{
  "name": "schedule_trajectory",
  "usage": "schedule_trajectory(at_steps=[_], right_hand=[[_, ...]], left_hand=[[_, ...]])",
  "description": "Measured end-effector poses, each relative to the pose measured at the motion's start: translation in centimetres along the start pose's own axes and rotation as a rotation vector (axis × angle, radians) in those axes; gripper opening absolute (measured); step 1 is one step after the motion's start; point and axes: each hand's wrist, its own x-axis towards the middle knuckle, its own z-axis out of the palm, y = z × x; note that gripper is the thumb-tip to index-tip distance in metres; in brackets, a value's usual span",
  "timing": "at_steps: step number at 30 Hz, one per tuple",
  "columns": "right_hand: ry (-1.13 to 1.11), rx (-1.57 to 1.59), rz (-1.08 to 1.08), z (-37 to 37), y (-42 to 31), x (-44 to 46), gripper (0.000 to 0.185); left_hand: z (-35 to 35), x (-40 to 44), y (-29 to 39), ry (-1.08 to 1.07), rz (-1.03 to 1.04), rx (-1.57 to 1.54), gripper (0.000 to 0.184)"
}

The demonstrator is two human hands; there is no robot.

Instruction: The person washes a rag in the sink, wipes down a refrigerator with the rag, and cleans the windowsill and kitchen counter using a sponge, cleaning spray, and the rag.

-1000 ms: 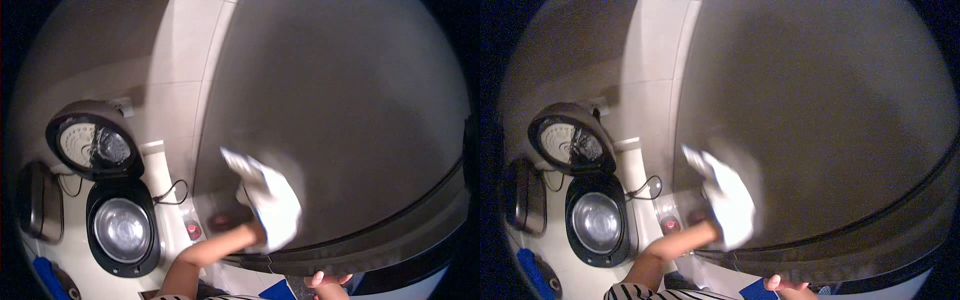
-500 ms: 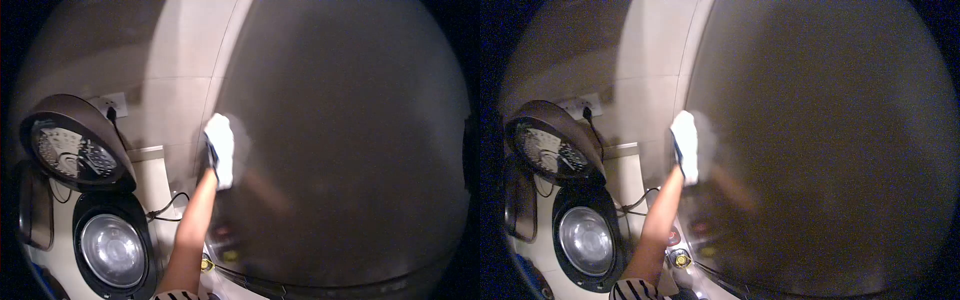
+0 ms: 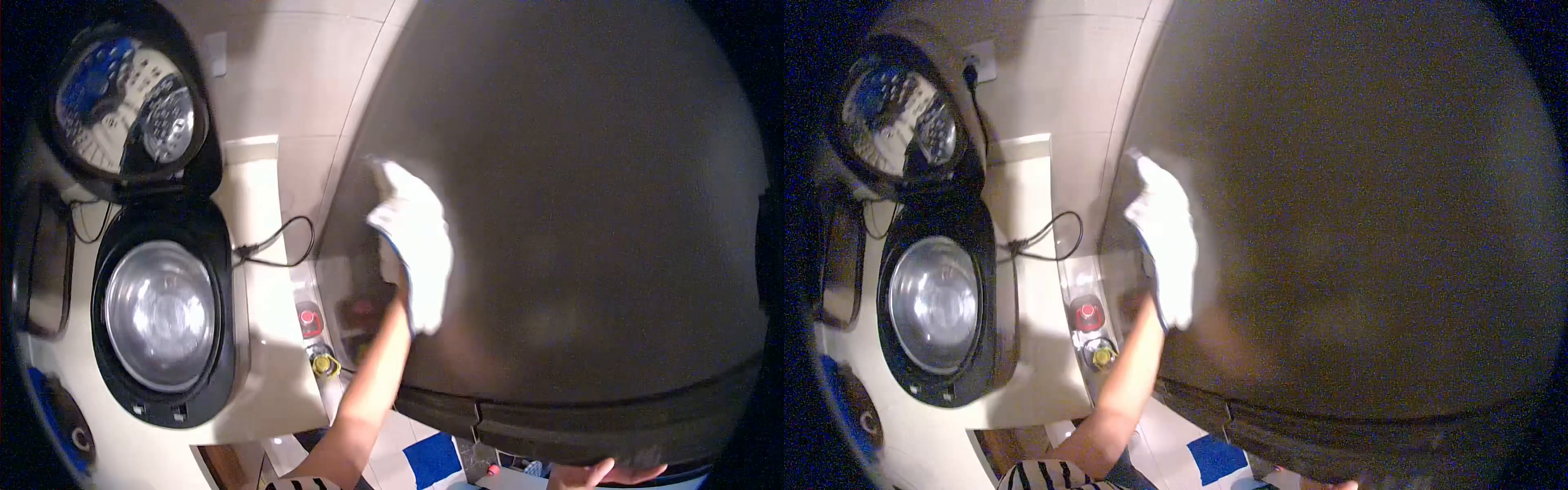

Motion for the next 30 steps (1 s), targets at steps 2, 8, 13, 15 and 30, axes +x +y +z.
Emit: schedule_trajectory(at_steps=[2, 8, 13, 15, 30], right_hand=[[0.01, 0.015, -0.015, -0.7, 0.1, 0.0, 0.06], [0.091, 0.117, -0.038, 0.2, 0.1, 0.3, 0.059], [0.106, 0.188, 0.026, 0.0, 0.0, 0.9, 0.062], [0.068, 0.117, 0.008, -0.2, -0.1, 0.9, 0.061], [0.136, 0.21, 0.077, 0.5, 0.9, -0.4, 0.064]], left_hand=[[4.1, -7.6, -5.0, 0.08, 0.047, 0.976, 0.043], [-6.7, -27.4, 3.6, 0.743, -0.508, 1.477, 0.044], [0.5, -29.0, 7.0, 0.48, -1.539, 2.66, 0.043], [6.1, -24.6, 5.3, 0.495, -1.244, 2.805, 0.039], [19.0, 4.4, -9.4, -0.986, 0.615, 2.087, 0.048]])
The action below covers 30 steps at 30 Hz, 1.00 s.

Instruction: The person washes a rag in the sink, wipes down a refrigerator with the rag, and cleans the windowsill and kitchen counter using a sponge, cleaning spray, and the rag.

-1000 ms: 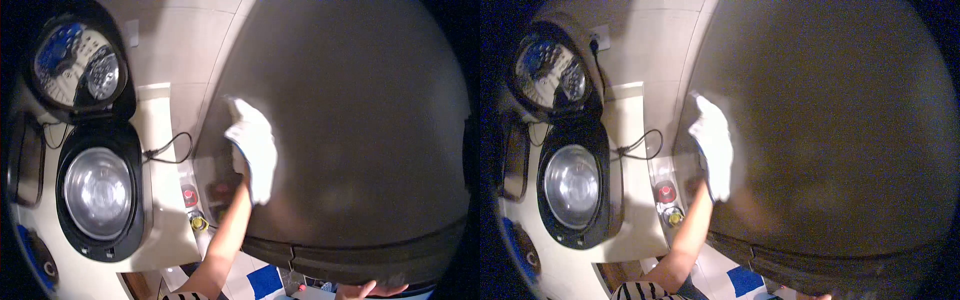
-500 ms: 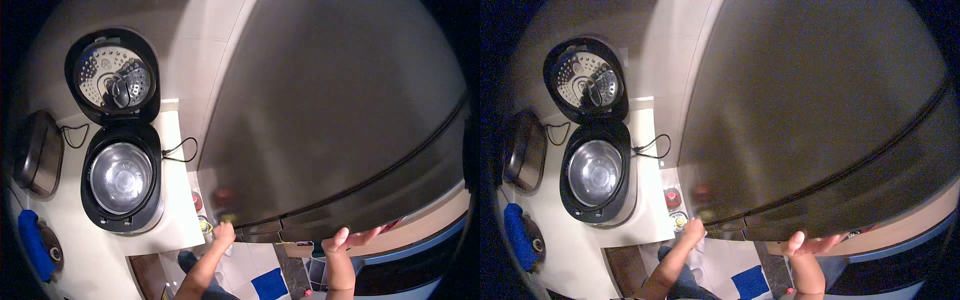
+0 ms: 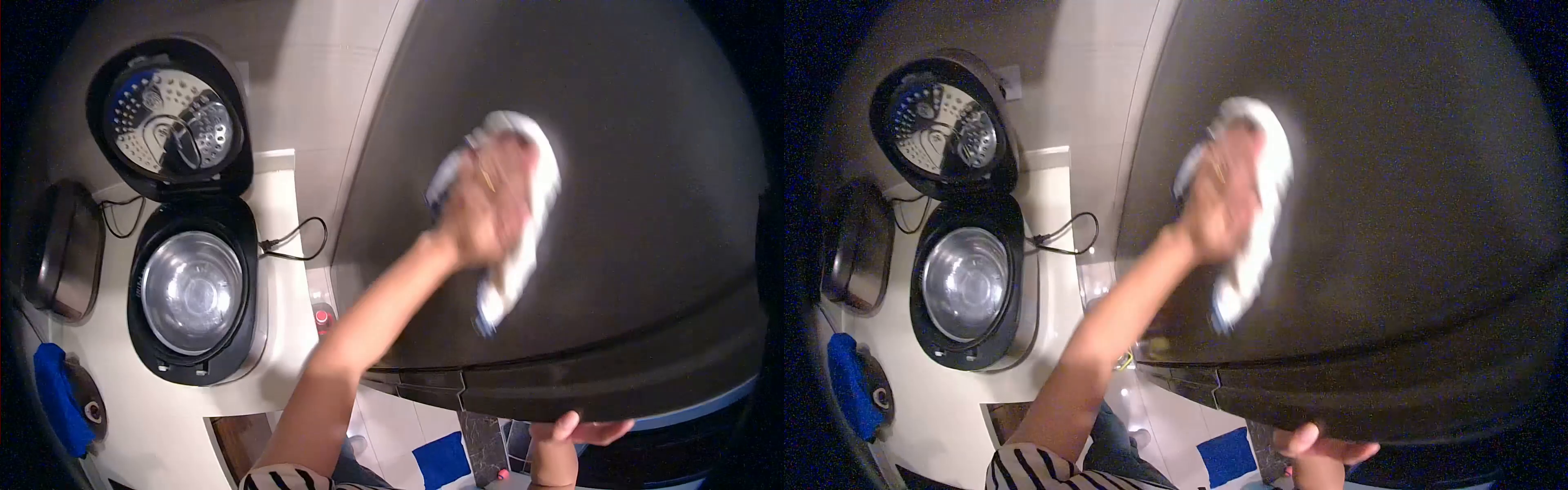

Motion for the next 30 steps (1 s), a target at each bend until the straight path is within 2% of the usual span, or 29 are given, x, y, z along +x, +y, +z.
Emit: schedule_trajectory(at_steps=[1, 2, 3, 5, 6, 9, 13, 14, 15, 16, 17, 18, 19, 20, 22, 23, 24, 25, 26, 27, 28, 29, 30], right_hand=[[-0.01, -0.012, -0.002, -0.2, -0.2, 0.1, 0.064], [-0.033, -0.039, -0.002, -0.5, -0.3, 0.0, 0.063], [-0.043, -0.062, -0.008, -0.5, -0.4, 0.0, 0.063], [-0.064, -0.102, -0.015, -0.8, -0.6, 0.0, 0.062], [-0.075, -0.118, -0.024, -1.1, -0.8, 0.0, 0.062], [-0.1, -0.179, -0.048, -1.3, -1.1, 0.3, 0.06], [-0.217, -0.356, -0.167, -0.9, -1.5, 0.8, 0.059], [-0.021, -0.025, 0.008, -0.4, -1.0, 0.4, 0.059], [0.017, -0.107, -0.023, -0.2, -0.8, 0.3, 0.057], [0.049, -0.125, -0.089, -0.3, -0.4, 0.3, 0.056], [0.041, -0.162, -0.089, -0.4, -1.0, 0.1, 0.048], [-0.094, -0.069, -0.15, -1.3, -1.4, -0.9, 0.041], [-0.237, 0.032, -0.196, -2.3, -1.9, -1.9, 0.034], [-0.357, 0.166, -0.213, -2.4, -3.7, -4.7, 0.035], [-0.613, 0.437, -0.196, -2.5, -7.4, -10.2, 0.038], [-0.695, 0.467, 0.118, -0.8, -9.8, -11.1, 0.037], [-0.771, 0.491, 0.446, 0.3, -11.3, -11.8, 0.037], [-0.803, 0.637, 0.62, 0.8, -11.6, -12.3, 0.038], [-0.83, 0.782, 0.794, 1.6, -11.8, -12.6, 0.039], [-0.915, 0.709, 0.555, 2.7, -11.1, -11.8, 0.043], [-0.892, 0.687, 0.536, 3.9, -11.4, -10.6, 0.046], [-0.782, 0.473, 0.321, 5.3, -11.4, -9.2, 0.05], [-0.643, 0.345, 0.251, 7.0, -11.1, -7.7, 0.053]], left_hand=[[-0.2, 0.4, -5.2, 0.071, 0.094, 0.0, 0.05], [-0.4, -0.1, -8.2, 0.103, -0.286, -0.261, 0.051], [-1.0, -2.0, -12.0, 0.124, -0.444, -0.18, 0.05], [-1.8, -9.0, -16.5, 0.143, -0.504, -0.119, 0.05], [-2.3, -11.8, -15.6, 0.124, -0.683, 0.017, 0.049], [-2.2, -23.2, -10.1, 0.121, -0.954, 0.093, 0.045], [0.2, -40.1, 3.4, 0.106, -1.304, 0.025, 0.042], [0.5, -42.9, 6.9, 0.112, -1.338, -0.04, 0.042], [0.5, -44.8, 10.3, 0.119, -1.36, -0.112, 0.041], [-0.5, -44.4, 13.9, 0.196, -1.246, -0.339, 0.042], [-2.1, -41.4, 16.4, 0.179, -1.388, -0.442, 0.042], [-3.8, -37.5, 18.2, 0.16, -1.523, -0.546, 0.042], [-4.6, -35.5, 19.5, 0.159, -1.418, -0.396, 0.038], [-5.7, -33.4, 20.9, 0.163, -1.412, -0.39, 0.038], [-7.6, -29.4, 23.8, 0.356, -1.353, -0.588, 0.044], [-8.1, -27.5, 25.1, 0.357, -1.343, -0.588, 0.044], [-8.4, -25.9, 26.8, 0.44, -1.254, -0.901, 0.05], [-8.6, -25.3, 27.9, 0.52, -1.148, -1.209, 0.057], [-8.7, -25.7, 28.0, 0.48, -1.112, -1.098, 0.066], [-9.2, -25.1, 27.4, 0.461, -1.132, -1.004, 0.065], [-10.0, -24.5, 26.4, 0.435, -1.15, -0.913, 0.064], [-11.1, -24.7, 25.6, 0.262, -1.07, -0.469, 0.051], [-12.3, -25.1, 24.6, 0.26, -1.083, -0.476, 0.051]])
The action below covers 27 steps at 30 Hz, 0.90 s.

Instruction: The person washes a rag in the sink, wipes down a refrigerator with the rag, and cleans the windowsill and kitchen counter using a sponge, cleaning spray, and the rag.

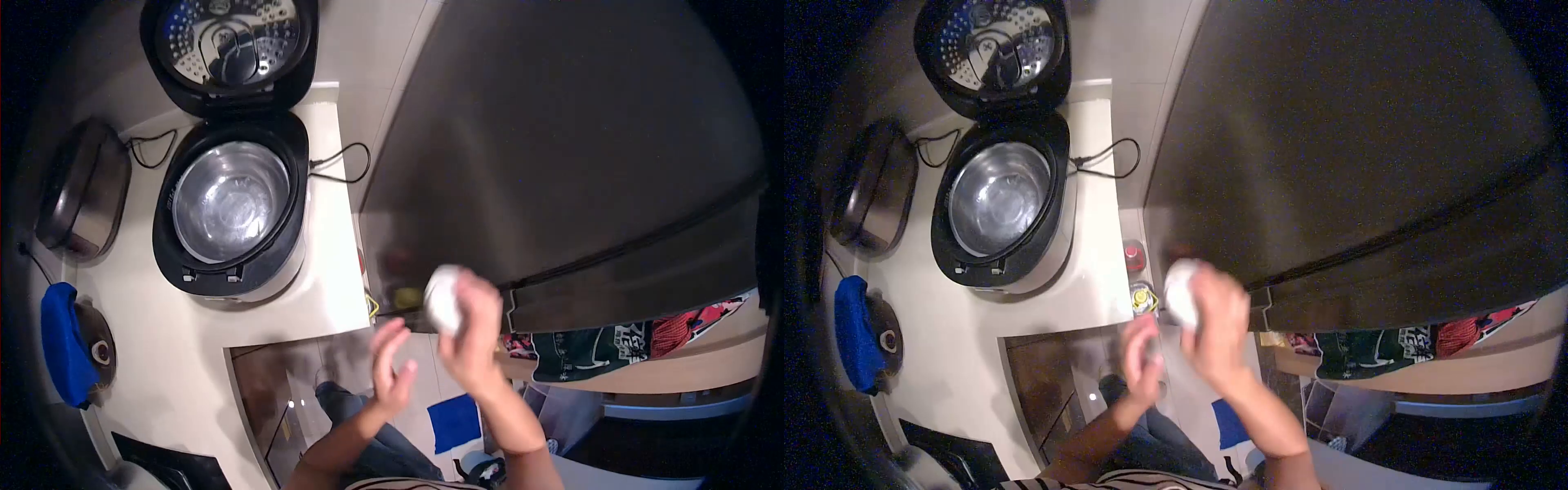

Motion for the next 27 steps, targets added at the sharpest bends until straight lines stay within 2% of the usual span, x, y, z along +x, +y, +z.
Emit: schedule_trajectory(at_steps=[1, 2, 3, 5, 6, 7, 8, 9, 10, 11, 12, 14, 16, 17, 19, 20, 21, 22, 23, 24, 26, 27], right_hand=[[0.161, -0.189, -0.032, 0.5, -0.3, 3.7, 0.054], [0.213, -0.387, 0.078, 2.1, 0.4, 6.2, 0.052], [0.163, -0.525, 0.132, 4.2, 1.7, 8.2, 0.052], [-0.056, -0.847, 0.208, 11.9, 8.1, 8.3, 0.043], [0.029, -0.561, 0.204, 16.6, 12.3, 5.3, 0.042], [-0.278, -0.587, 0.357, 20.9, 16.6, 0.1, 0.044], [-0.654, -0.689, 0.354, 22.2, 17.0, -3.8, 0.047], [-0.609, -0.988, 0.049, 26.2, 20.7, -11.2, 0.05], [-1.109, -1.105, -0.169, 26.9, 20.4, -15.1, 0.048], [-1.338, -0.875, -0.078, 28.2, 21.0, -19.3, 0.042], [-1.321, -0.871, -0.141, 29.9, 22.6, -21.1, 0.037], [-1.282, -0.867, -0.268, 33.4, 26.1, -24.8, 0.031], [-0.887, -0.78, 0.066, 37.7, 29.5, -19.6, 0.034], [-0.58, -0.578, 0.407, 40.9, 31.7, -12.6, 0.038], [-0.493, -1.018, -0.188, 36.8, 30.2, 5.9, 0.036], [-0.386, -1.161, -0.199, 35.3, 29.2, 13.4, 0.034], [-0.406, -1.317, -0.278, 34.1, 28.7, 18.5, 0.031], [-0.321, -1.348, -0.238, 35.0, 29.4, 21.0, 0.032], [-0.415, -1.33, -0.189, 36.8, 30.1, 20.9, 0.035], [-0.524, -1.307, -0.144, 38.5, 30.9, 20.1, 0.04], [-0.581, -1.311, -0.153, 45.5, 34.6, 12.0, 0.049], [-0.677, -1.452, -0.377, 48.2, 36.3, 6.3, 0.054]], left_hand=[[-1.3, 0.6, -0.2, 0.137, 0.045, 0.245, 0.042], [-2.7, 1.3, -0.5, 0.272, 0.102, 0.494, 0.034], [-4.0, 1.4, -0.4, 0.273, 0.094, 0.496, 0.034], [-6.9, 2.2, -0.5, 0.3, 0.177, 0.935, 0.022], [-8.3, 2.2, -1.5, 0.285, 0.186, 0.94, 0.022], [-9.9, 1.3, -3.1, 0.287, 0.188, 1.011, 0.021], [-11.5, 1.0, -4.4, 0.29, 0.194, 1.076, 0.021], [-12.6, 1.6, -4.1, 0.227, 0.347, 1.379, 0.019], [-13.5, 1.7, -4.1, 0.218, 0.364, 1.377, 0.019], [-14.4, 1.7, -4.1, 0.097, 0.388, 1.31, 0.019], [-15.2, 2.0, -4.0, -0.024, 0.405, 1.244, 0.018], [-14.2, 2.6, -3.5, -0.011, 0.378, 1.355, 0.016], [-13.7, 2.7, -4.1, 0.016, 0.341, 1.464, 0.014], [-13.9, 2.5, -4.7, 0.088, 0.368, 1.517, 0.013], [-14.2, 1.1, -5.2, 0.163, 0.384, 1.583, 0.012], [-14.2, 0.6, -5.3, 0.052, 0.3, 1.636, 0.012], [-14.3, 0.5, -4.5, -0.068, 0.198, 1.693, 0.012], [-13.9, 2.3, -2.6, -0.285, 0.104, 1.567, 0.018], [-13.4, 4.0, -0.7, -0.479, -0.02, 1.419, 0.025], [-13.1, 4.8, -0.3, -0.512, -0.02, 1.401, 0.024], [-13.1, 4.7, -0.9, -0.394, 0.135, 1.517, 0.022], [-13.3, 4.6, -1.4, -0.345, 0.193, 1.558, 0.021]])
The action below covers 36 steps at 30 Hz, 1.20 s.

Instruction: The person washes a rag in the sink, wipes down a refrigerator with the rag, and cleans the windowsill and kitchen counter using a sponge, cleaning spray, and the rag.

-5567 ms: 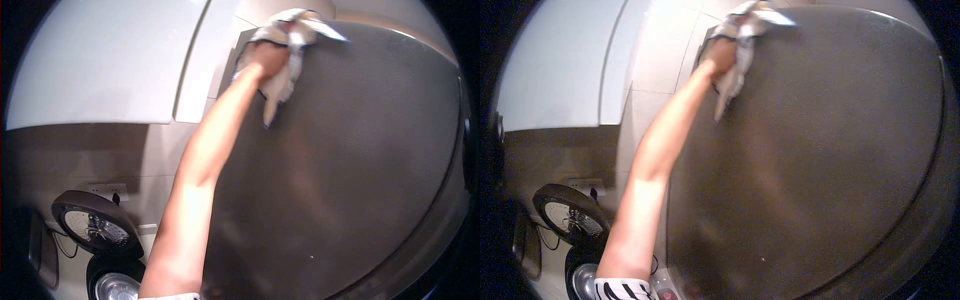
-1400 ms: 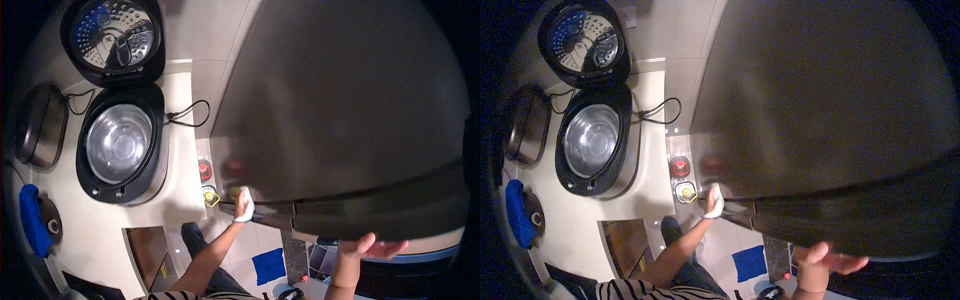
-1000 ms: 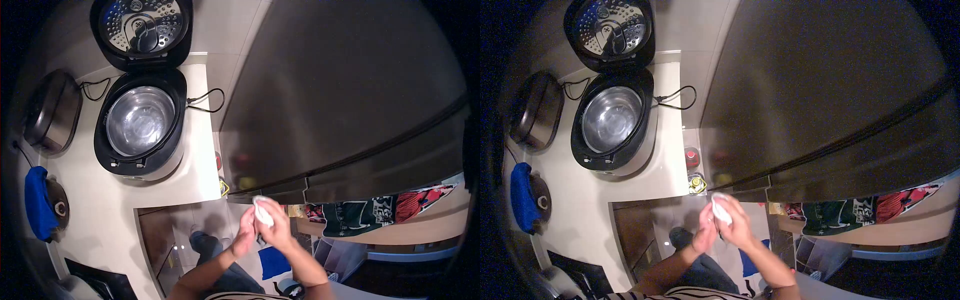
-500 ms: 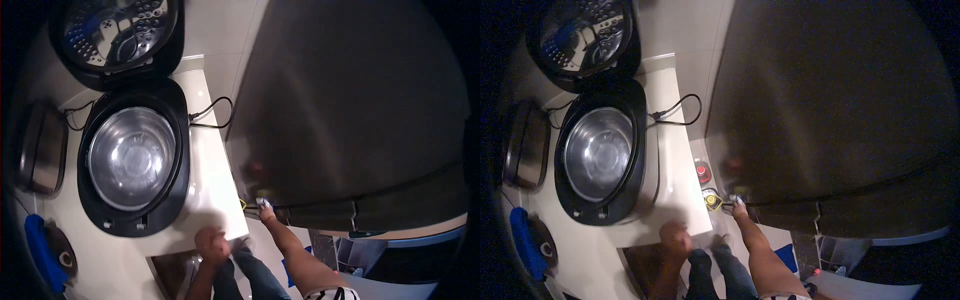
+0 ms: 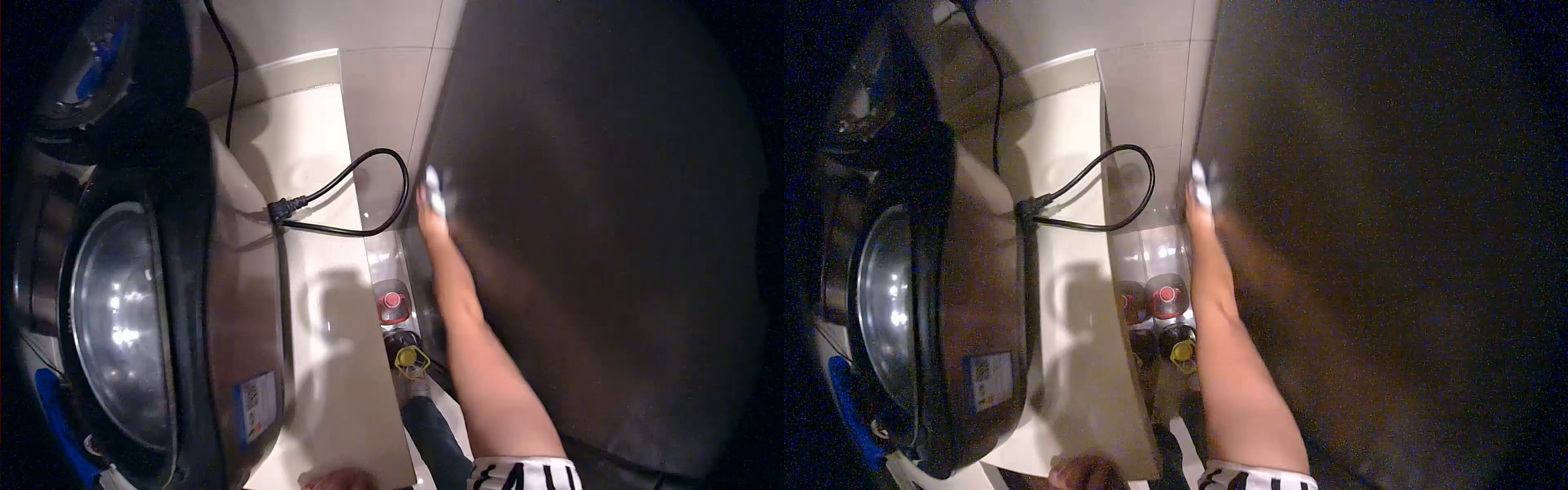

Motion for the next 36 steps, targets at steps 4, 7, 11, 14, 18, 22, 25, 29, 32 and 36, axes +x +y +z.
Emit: schedule_trajectory(at_steps=[4, 7, 11, 14, 18, 22, 25, 29, 32, 36], right_hand=[[-0.307, 0.287, -0.442, 2.8, -13.6, -14.6, 0.052], [-0.416, 0.363, -0.413, 1.6, -14.5, -17.3, 0.051], [-0.423, 0.336, -0.182, 0.2, -9.9, -11.1, 0.049], [-0.379, 0.339, -0.184, 1.2, -9.9, -9.1, 0.044], [-0.349, 0.359, -0.387, 1.8, -13.2, -15.2, 0.038], [-0.389, 0.454, -0.577, 0.3, -15.1, -25.8, 0.033], [-0.405, 0.509, -0.634, -1.5, -13.6, -32.0, 0.03], [-0.339, 0.503, -0.585, -2.7, -10.2, -35.8, 0.027], [-0.456, 0.406, -0.512, -10.5, 1.4, -35.3, 0.03], [-0.456, 0.3, -0.508, -26.2, 24.2, -38.2, 0.033]], left_hand=[[1.0, 0.0, -0.6, 0.109, -0.016, 0.079, 0.017], [0.9, 0.1, -0.9, 0.139, -0.016, 0.096, 0.014], [1.6, 0.4, -0.9, 0.173, -0.015, 0.114, 0.01], [2.2, 0.1, -0.7, 0.207, -0.024, 0.13, 0.007], [2.2, -0.8, -0.2, 0.289, -0.039, 0.145, 0.003], [2.1, -1.9, 0.8, 0.276, -0.105, 0.141, 0.012], [2.5, -1.8, 1.2, 0.289, -0.196, 0.096, 0.013], [1.5, -2.1, 2.3, 0.437, -0.256, -0.223, 0.015], [0.2, -1.7, 4.5, 0.434, -0.134, -0.362, 0.009], [-2.7, -0.4, 8.4, 0.389, -0.028, -0.609, 0.012]])
